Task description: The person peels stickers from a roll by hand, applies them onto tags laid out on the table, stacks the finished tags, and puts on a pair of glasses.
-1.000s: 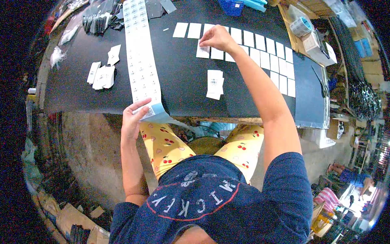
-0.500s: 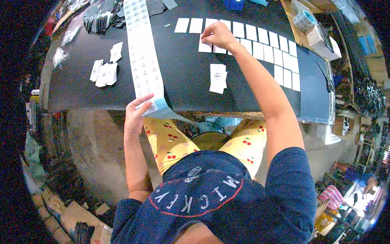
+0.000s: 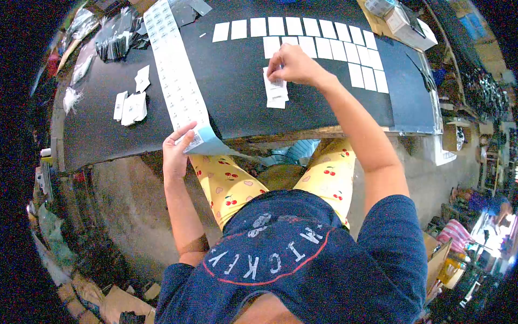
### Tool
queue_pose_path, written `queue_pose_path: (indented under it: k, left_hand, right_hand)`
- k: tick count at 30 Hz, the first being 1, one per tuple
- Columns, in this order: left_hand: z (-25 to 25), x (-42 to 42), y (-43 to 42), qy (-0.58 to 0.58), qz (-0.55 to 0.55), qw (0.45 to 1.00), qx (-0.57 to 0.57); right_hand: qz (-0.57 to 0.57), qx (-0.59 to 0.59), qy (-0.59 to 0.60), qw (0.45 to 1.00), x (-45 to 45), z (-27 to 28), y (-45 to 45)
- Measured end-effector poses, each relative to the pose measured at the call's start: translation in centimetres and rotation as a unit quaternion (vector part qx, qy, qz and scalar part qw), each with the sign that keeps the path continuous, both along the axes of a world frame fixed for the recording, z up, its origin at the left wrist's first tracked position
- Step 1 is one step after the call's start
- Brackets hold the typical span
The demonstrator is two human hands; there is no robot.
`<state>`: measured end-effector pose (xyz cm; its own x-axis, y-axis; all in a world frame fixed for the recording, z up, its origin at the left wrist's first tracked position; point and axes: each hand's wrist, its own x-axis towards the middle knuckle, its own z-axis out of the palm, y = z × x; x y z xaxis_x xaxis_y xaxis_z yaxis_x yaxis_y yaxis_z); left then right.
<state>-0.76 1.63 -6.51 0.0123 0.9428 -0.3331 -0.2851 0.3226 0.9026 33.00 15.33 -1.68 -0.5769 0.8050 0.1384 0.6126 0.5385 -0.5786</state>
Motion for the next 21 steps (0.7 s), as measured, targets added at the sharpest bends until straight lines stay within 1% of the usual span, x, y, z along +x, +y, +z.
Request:
queue_pose_path:
  k: [1, 3, 5, 7, 9, 10, 12, 17, 19, 21]
  left_hand:
    - [0.0, 0.0, 0.0, 0.0, -0.001, 1.0, 0.004]
    - [-0.2, -0.1, 0.2, 0.001, 0.0, 1.0, 0.002]
    - [-0.3, -0.1, 0.0, 0.004, 0.001, 1.0, -0.001]
    - [-0.3, -0.1, 0.0, -0.017, 0.002, 1.0, -0.003]
    - [-0.2, -0.1, 0.1, -0.016, 0.004, 1.0, -0.001]
    - [-0.1, 0.0, 0.0, -0.016, 0.006, 1.0, -0.002]
    - [-0.2, 0.1, -0.1, -0.015, 0.007, 1.0, -0.004]
    - [-0.4, -0.2, -0.1, 0.001, -0.006, 1.0, 0.002]
    - [-0.4, 0.0, 0.0, 0.002, 0.012, 1.0, 0.002]
    - [-0.2, 0.1, 0.1, 0.004, 0.011, 1.0, 0.001]
  right_hand:
    - [0.0, 0.0, -0.001, 1.0, 0.0, -0.6, -0.5]
    - [-0.022, 0.046, 0.001, 0.999, 0.0, -1.6, -1.4]
    - [-0.036, 0.065, -0.005, 0.997, 0.1, -2.4, -2.0]
    - [-0.049, 0.087, -0.011, 0.995, -0.2, -2.6, -2.7]
    - [-0.102, 0.138, -0.03, 0.985, -0.7, -2.7, -4.1]
    - [-0.103, 0.138, -0.029, 0.985, -0.8, -2.7, -4.4]
    - [-0.147, 0.171, -0.029, 0.974, -1.1, -2.9, -5.1]
    - [-0.17, 0.179, -0.034, 0.969, -1.4, -3.4, -6.1]
    - [-0.22, 0.196, -0.001, 0.956, -1.9, -3.3, -6.5]
    - [-0.216, 0.196, -0.001, 0.957, -2.2, -3.3, -7.3]
